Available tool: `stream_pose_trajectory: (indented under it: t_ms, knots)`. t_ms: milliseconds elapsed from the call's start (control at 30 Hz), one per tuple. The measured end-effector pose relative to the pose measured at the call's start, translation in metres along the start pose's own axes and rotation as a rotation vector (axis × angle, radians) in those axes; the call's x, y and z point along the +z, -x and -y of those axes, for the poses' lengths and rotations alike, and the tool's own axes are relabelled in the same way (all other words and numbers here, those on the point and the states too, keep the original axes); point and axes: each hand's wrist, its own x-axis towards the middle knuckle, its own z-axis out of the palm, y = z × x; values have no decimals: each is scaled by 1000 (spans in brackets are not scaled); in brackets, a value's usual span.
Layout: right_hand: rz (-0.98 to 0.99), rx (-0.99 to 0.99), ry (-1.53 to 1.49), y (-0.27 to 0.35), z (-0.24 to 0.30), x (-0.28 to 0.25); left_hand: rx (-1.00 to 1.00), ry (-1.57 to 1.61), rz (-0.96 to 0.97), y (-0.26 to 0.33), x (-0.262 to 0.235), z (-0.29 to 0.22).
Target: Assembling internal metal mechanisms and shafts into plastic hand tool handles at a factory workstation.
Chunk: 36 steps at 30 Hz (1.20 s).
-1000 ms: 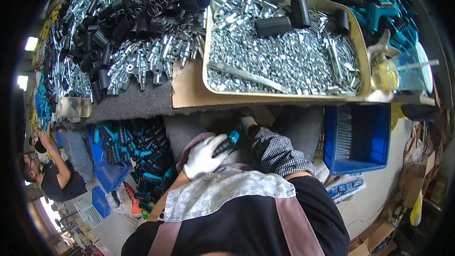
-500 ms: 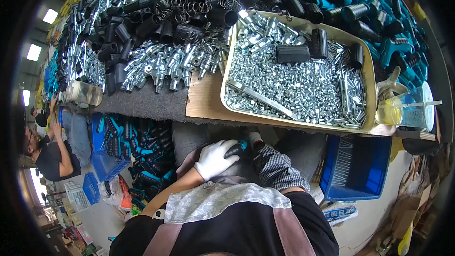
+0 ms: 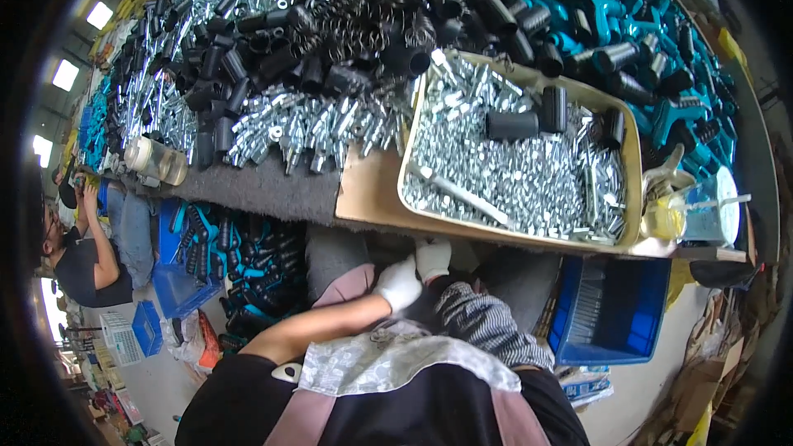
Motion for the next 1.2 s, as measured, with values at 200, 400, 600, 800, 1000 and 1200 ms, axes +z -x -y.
stream_pose_trajectory:
  t_ms: [200,400,600,800,1000,1200]
  knots:
    - [221,-8,-188,6,12,-5,26,-12,31,12,-17,7]
    - [-168,-639,582,-16,-40,9,-19,75,-48,-9,18,8]
    - [94,-196,-154,-21,-29,-5,207,42,-60,10,-31,6]
    - [282,404,-835,-23,-103,-71,398,126,-262,141,-219,12]
    - [384,317,-816,-16,-84,-64,142,42,-321,278,-307,15]
    - [546,300,-573,-3,-61,-55,-169,-150,-286,270,-253,75]
